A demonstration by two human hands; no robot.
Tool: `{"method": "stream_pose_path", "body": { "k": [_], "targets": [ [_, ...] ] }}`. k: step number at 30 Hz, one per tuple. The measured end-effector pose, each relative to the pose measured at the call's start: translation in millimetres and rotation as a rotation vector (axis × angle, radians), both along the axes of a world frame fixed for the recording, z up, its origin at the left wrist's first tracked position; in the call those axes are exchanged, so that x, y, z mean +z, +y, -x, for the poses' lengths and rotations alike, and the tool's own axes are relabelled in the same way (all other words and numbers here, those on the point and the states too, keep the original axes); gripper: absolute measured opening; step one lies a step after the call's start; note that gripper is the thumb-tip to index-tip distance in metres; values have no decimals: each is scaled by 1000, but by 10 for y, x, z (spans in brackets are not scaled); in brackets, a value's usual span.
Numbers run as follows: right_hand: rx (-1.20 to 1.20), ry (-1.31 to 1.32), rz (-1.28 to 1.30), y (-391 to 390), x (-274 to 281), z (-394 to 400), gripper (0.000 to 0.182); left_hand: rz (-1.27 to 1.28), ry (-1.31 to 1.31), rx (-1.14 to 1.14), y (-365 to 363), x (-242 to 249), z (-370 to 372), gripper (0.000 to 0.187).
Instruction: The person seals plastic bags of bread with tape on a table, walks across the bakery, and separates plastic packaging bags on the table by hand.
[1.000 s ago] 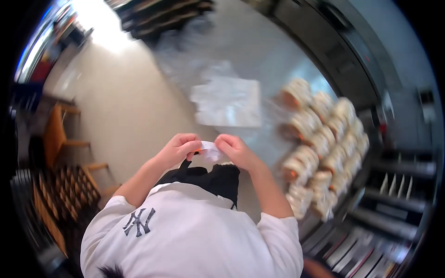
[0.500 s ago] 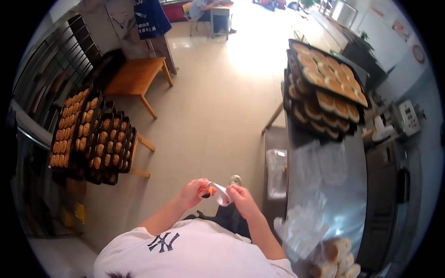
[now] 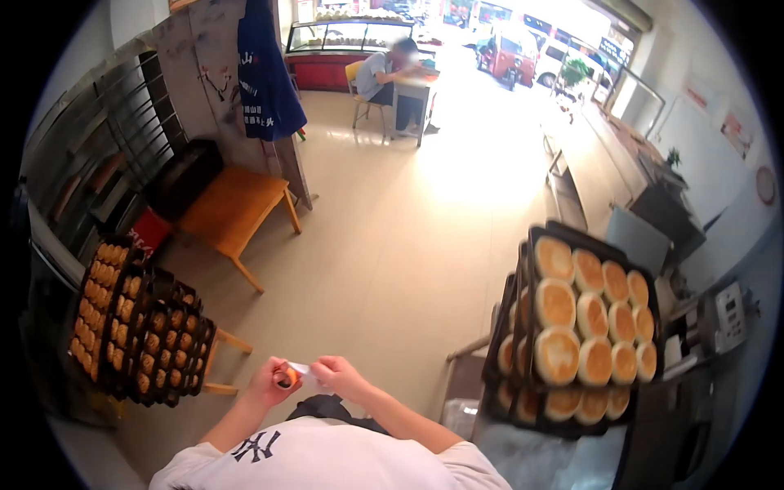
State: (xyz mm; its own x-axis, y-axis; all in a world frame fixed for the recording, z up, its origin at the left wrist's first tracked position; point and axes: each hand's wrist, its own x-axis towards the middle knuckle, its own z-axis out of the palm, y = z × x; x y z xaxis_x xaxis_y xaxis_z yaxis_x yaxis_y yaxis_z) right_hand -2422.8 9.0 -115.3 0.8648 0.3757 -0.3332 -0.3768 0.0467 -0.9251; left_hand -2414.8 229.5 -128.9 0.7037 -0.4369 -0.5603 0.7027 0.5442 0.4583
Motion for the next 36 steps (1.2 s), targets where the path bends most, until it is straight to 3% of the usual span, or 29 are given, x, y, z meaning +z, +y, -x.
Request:
{"method": "stream_pose_path", "body": {
  "k": [4,9,11,12,14,17,21,23,24,27,28,30,31,33,34,35,36],
  "targets": [
    [169,-15,37,-41,-126,-1126,27,53,173,256,-202,-153,-784,31],
    [163,6,50,-343,-466,-2607,26,86,204,313,-351,-779,-2359,29],
    [-69,64,-41,-700,-408,-3355,25,167,235,402,-269,-1298,-3250,27],
    [-208,-2,-38,-917,-366,-3700,24,178,235,395,-343,-1208,-3631,27],
    [-435,-121,-19,-1405,-154,-4366,23,-133,135,259,-484,-773,-4561,27],
    [-697,-235,196,-2351,-185,-5142,23,-281,-215,29,-906,-440,-5841,17],
    [-932,-237,693,-3252,-786,-5784,26,-546,-509,-183,-1684,-555,-7468,22],
    [-948,-138,833,-3543,-1160,-6064,26,-507,-523,-218,-2094,-798,-8092,23],
    [-918,-74,885,-3698,-1411,-6203,28,-461,-535,-224,-2249,-932,-8410,25],
    [-763,36,1130,-4161,-1941,-6951,28,-691,-575,-300,-2514,-1561,-9157,26],
    [-747,18,1125,-4377,-2017,-7403,28,-799,-566,-335,-2492,-1809,-9343,27],
    [-542,13,1209,-4504,-2131,-8291,27,-1251,-570,-465,-2262,-2086,-9651,31],
    [-385,66,1130,-4589,-2154,-8852,26,-1343,-430,-494,-2007,-2290,-9735,33],
    [-231,-122,1093,-4496,-1892,-10109,26,-1418,-105,-438,-1354,-3015,-9939,36],
    [-232,-239,1111,-4386,-1805,-10705,27,-1484,25,-493,-1070,-3024,-9955,34],
    [-145,-319,1107,-4262,-1563,-11314,28,-1754,112,-697,-873,-3277,-10019,33],
    [-54,-319,1113,-4089,-1278,-11914,29,-1662,301,-619,-564,-3235,-9896,34]
  ]
}}
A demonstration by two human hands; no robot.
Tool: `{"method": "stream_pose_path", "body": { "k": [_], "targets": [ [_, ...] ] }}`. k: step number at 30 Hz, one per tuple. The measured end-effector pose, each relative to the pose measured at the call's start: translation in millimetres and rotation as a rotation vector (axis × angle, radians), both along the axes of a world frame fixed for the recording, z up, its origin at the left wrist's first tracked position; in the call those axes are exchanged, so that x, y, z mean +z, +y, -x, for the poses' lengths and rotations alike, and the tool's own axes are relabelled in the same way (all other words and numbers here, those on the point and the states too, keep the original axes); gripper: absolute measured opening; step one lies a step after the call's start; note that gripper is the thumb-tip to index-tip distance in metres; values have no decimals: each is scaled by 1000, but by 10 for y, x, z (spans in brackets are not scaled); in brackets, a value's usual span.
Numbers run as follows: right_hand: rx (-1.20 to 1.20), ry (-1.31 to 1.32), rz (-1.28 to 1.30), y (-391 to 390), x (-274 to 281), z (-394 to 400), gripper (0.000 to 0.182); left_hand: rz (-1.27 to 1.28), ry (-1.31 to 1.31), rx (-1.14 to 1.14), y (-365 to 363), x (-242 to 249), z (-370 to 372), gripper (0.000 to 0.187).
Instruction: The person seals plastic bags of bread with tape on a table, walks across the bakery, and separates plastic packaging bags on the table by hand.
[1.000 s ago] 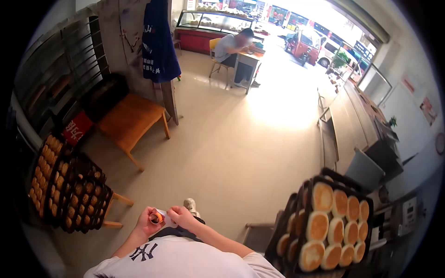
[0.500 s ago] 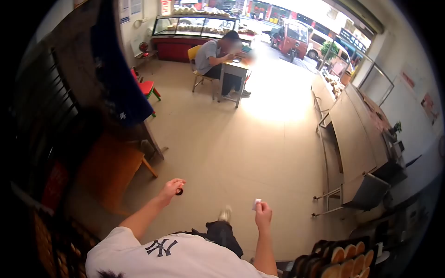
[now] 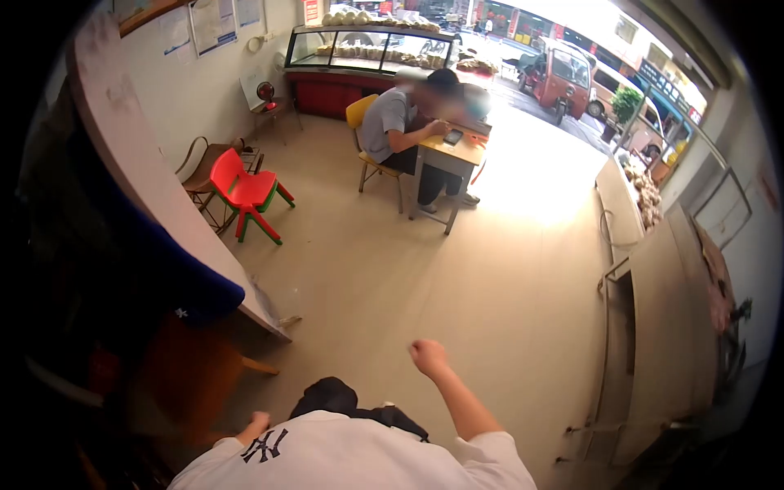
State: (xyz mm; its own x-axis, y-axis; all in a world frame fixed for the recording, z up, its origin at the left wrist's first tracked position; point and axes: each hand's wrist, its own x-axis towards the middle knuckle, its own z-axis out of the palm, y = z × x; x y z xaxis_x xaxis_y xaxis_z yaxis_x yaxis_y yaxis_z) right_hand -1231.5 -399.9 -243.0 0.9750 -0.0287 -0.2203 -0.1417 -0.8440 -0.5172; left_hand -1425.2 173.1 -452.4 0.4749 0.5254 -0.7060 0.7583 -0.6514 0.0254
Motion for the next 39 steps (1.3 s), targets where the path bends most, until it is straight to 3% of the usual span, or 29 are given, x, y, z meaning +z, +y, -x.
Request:
{"method": "stream_pose_path", "body": {
  "k": [3,4,6,9,10,14,16,17,18,20,23,24,25,28,29,30,32,36,39],
  "targets": [
    [292,-113,8,469,254,-1562,23,-2,134,282,97,276,-34,37],
    [300,-94,7,583,167,-1934,23,6,167,309,58,285,-170,38],
    [420,-326,78,820,-80,-2711,19,17,218,320,6,270,-644,40],
    [296,-285,79,876,-702,-3366,17,44,237,274,-12,147,-1770,43],
    [215,-183,136,772,-1034,-3445,19,56,212,232,-25,86,-2229,44],
    [73,647,354,-12,-1734,-3658,28,29,-119,-98,-42,-41,-4718,48],
    [-28,755,416,-401,-1808,-3726,28,21,-391,-253,-105,267,-6079,42],
    [-30,880,434,-584,-1937,-3791,28,114,-579,-30,-309,762,-6693,37],
    [-31,1004,448,-749,-2090,-3889,29,83,-628,-79,-332,869,-7290,34],
    [15,910,483,-1011,-2358,-4084,24,79,-625,-233,-454,1305,-8307,32],
    [-879,474,210,-1090,-2191,-5079,26,-32,-700,-398,-388,1036,-9393,34],
    [-1111,273,77,-1132,-1979,-5643,29,-25,-590,-391,-391,958,-9672,36],
    [-1174,105,0,-1331,-2030,-6217,31,-23,-472,-384,-381,871,-9890,38],
    [-1147,-244,-4,-1750,-1650,-8046,23,-72,-73,-464,-191,770,-10228,45],
    [-1134,-247,-27,-1796,-1383,-8616,21,-109,23,-457,-110,883,-10320,46],
    [-1082,-306,22,-2020,-1605,-9121,21,-143,121,-453,-45,1017,-10416,48],
    [-1063,-275,38,-2110,-1316,-9968,21,-175,207,-404,203,1273,-10652,48],
    [-1133,-202,18,-2243,-1294,-10908,25,-172,230,-276,630,1759,-11098,48],
    [-1172,-14,69,-2295,-1397,-11072,31,-151,198,-226,780,1892,-11470,48]
  ]
}}
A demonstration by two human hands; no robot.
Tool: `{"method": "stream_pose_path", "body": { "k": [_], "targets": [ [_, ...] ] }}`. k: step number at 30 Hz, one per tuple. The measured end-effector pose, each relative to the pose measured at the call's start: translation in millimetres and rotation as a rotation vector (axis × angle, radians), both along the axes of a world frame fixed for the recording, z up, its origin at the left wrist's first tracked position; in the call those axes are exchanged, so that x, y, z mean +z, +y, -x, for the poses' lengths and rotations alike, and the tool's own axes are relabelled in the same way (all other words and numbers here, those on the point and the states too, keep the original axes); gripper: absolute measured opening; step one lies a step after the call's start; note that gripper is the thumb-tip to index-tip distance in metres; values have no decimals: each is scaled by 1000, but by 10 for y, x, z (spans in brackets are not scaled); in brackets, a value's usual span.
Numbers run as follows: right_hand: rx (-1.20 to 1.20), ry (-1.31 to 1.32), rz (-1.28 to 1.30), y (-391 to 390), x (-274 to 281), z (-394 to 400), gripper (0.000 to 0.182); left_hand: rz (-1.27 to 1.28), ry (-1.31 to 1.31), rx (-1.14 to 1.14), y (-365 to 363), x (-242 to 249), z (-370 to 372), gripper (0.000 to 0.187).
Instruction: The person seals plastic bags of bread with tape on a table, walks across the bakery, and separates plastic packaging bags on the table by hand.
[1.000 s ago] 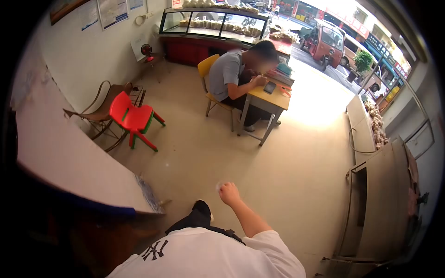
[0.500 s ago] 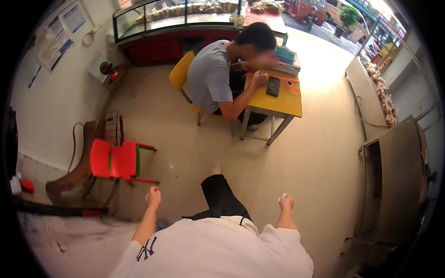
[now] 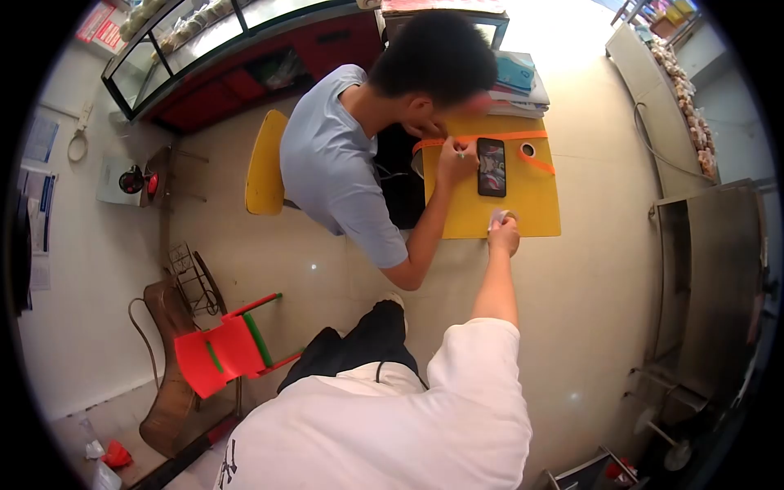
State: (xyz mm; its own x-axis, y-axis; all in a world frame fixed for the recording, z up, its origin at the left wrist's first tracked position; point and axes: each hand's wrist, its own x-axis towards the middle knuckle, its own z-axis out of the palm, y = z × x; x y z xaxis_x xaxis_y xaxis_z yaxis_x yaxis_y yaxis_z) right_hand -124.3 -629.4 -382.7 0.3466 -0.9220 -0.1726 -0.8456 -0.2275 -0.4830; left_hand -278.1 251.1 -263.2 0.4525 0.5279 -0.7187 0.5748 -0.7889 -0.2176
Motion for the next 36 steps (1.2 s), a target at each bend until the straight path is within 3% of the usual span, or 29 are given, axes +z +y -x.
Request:
{"method": "stream_pose_path", "body": {
  "k": [3,6,9,11,13,15,17,19,20,21,23,25,26,28,29,31,32,34,35,36],
  "targets": [
    [-135,19,-37,-15,46,-22,34,30,-40,-12,209,-41,-458,49],
    [-156,230,-129,-95,195,-130,31,68,-69,-31,296,-122,-974,49],
    [-273,297,-20,-46,390,-298,36,93,-88,-61,493,-279,-1525,49],
    [-169,283,283,-59,170,-237,38,96,-94,-87,723,-407,-1914,50],
    [-112,171,307,-247,-301,-187,34,73,-95,-110,1040,-538,-2294,50],
    [-224,200,223,-186,-272,-344,29,17,-51,-136,1357,-610,-2724,50],
    [-176,369,198,-43,-166,-452,28,-93,90,-248,1574,-536,-3453,51],
    [-368,186,274,-10,-291,-385,30,-114,44,-374,1458,-280,-4401,53],
    [-510,104,296,95,-160,-473,32,-60,-100,-464,1650,-400,-4932,53],
    [-655,52,295,360,-82,-358,35,0,-232,-418,1206,-65,-5490,56],
    [-762,-57,398,925,-126,-26,41,41,-463,-771,1089,-96,-6640,57],
    [-882,-27,351,1988,292,-42,44,37,-657,-1201,588,-13,-7672,59],
    [-938,-12,316,2402,506,-15,46,149,-783,-1306,228,73,-8078,58],
    [-954,42,272,3290,109,362,51,288,-833,-1402,-575,188,-8772,57],
    [-966,137,180,3762,-74,511,47,381,-900,-1483,-995,242,-9031,53],
    [-1002,88,-43,4803,-271,541,49,499,-991,-1624,-1813,259,-9457,43],
    [-906,200,-169,5259,-487,648,52,520,-1008,-1685,-2182,226,-9596,38],
    [-638,693,-333,6107,-1008,663,53,611,-986,-1735,-2895,300,-9676,36],
    [-777,561,-529,6211,-246,-131,53,730,-979,-1837,-3245,330,-9768,32],
    [-910,293,-592,6534,-277,-297,54,853,-947,-1943,-3508,342,-9780,28]
  ]
}}
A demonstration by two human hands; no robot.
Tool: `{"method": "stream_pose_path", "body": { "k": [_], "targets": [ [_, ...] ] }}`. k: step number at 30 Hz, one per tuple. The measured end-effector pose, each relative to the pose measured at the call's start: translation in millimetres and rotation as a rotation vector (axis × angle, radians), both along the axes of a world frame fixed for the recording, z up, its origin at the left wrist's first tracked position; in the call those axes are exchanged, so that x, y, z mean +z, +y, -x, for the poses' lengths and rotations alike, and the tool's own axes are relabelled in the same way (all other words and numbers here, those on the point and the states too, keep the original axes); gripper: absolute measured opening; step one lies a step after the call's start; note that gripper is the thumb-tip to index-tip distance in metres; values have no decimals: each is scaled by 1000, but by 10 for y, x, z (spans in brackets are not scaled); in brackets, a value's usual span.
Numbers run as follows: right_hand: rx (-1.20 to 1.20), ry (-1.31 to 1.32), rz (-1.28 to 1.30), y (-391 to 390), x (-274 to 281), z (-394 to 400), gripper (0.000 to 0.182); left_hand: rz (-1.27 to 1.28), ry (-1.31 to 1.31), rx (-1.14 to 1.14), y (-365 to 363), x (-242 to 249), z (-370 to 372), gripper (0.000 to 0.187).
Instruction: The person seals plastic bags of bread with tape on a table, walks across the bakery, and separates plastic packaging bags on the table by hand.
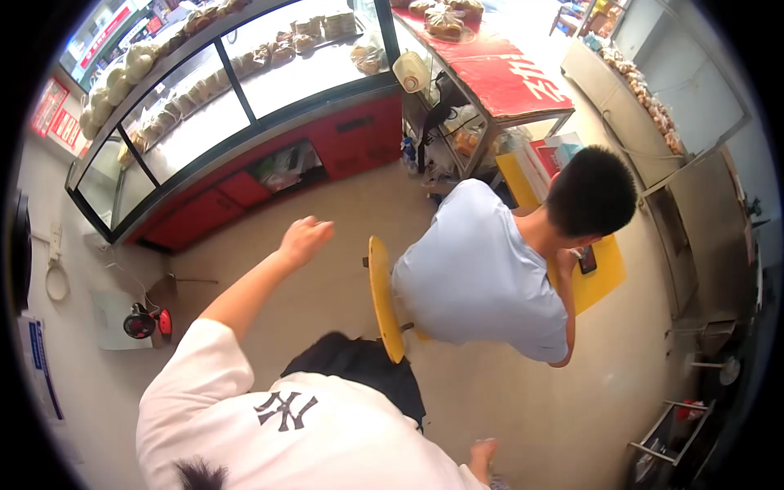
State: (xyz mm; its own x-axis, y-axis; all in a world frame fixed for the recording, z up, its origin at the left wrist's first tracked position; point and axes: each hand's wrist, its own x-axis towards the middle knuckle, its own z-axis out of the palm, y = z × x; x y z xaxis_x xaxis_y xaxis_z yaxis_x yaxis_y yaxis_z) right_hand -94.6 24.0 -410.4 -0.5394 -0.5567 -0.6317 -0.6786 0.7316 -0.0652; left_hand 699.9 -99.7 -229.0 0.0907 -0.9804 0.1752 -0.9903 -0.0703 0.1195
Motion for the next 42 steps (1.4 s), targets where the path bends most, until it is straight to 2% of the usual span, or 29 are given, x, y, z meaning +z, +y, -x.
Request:
{"method": "stream_pose_path", "body": {
  "k": [2,3,5,7,8,9,10,11,12,13,14,15,16,18,20,24,25,26,30,32,35,36,37,38,39,40,41,42],
  "targets": [
    [5,-99,-19,232,-28,-573,56,-22,44,-211,-599,195,-30,26],
    [205,18,-122,274,-18,-854,58,-18,36,-231,-901,277,-85,26],
    [148,-30,-69,234,21,-1529,58,-167,62,-204,-1442,371,-194,28],
    [96,-67,-24,219,112,-1937,58,-285,-93,-333,-2033,617,-427,27],
    [149,-68,66,209,106,-2172,58,-228,-130,-382,-2379,562,-593,25],
    [194,-68,158,197,85,-2449,57,-275,-223,-404,-2761,567,-759,24],
    [155,-69,157,200,93,-2664,57,-269,-313,-413,-3170,506,-951,18],
    [27,-61,179,221,162,-2836,57,-149,-292,-442,-3572,375,-1181,14],
    [-104,-44,193,343,228,-3020,56,-96,-212,-438,-3940,384,-1361,15],
    [-148,-25,170,541,293,-3188,56,-182,-308,-381,-4338,374,-1494,19],
    [-241,8,145,698,359,-3360,57,-259,-284,-363,-4696,367,-1666,20],
    [-332,37,141,753,355,-3601,57,-209,-173,-325,-5024,296,-1852,19],
    [-354,69,130,992,385,-3784,57,-226,-240,-268,-5310,269,-1970,16],
    [-234,396,-71,1325,379,-4232,43,-133,-212,-241,-5804,47,-2325,14],
    [-283,373,-76,1287,686,-4658,41,-125,-296,-234,-6169,-61,-2515,16],
    [-385,350,-63,1475,1149,-5474,38,-311,-538,-270,-6637,-390,-2675,19],
    [-363,379,-50,1504,1222,-5540,38,-343,-611,-281,-6717,-512,-2694,19],
    [-372,272,-51,1534,1303,-5585,40,-346,-606,-301,-6790,-626,-2695,19],
    [-350,321,-189,1472,1422,-5835,45,-478,-708,-309,-6936,-844,-2683,21],
    [-347,377,39,1212,1557,-6078,49,-502,-771,-355,-6977,-919,-2630,22],
    [-410,307,27,1062,1703,-6230,55,-617,-873,-340,-7133,-1285,-2723,37],
    [-444,314,27,1044,1741,-6282,55,-578,-891,-350,-7036,-1082,-2673,37],
    [-473,295,0,1033,1788,-6321,54,-504,-836,-264,-6986,-1075,-2660,38],
    [-499,277,-29,1064,1863,-6365,54,-514,-865,-314,-7011,-1080,-2719,37],
    [-523,282,-39,1139,1930,-6422,54,-719,-1051,-469,-6948,-755,-2628,34],
    [-529,286,-55,1215,1949,-6451,51,-664,-988,-406,-6906,-700,-2648,32],
    [-534,286,-61,1284,1946,-6445,49,-568,-765,-320,-6864,-688,-2743,29],
    [-557,285,-58,1349,1968,-6431,49,-496,-540,-164,-6704,-391,-2603,30]
  ]
}}
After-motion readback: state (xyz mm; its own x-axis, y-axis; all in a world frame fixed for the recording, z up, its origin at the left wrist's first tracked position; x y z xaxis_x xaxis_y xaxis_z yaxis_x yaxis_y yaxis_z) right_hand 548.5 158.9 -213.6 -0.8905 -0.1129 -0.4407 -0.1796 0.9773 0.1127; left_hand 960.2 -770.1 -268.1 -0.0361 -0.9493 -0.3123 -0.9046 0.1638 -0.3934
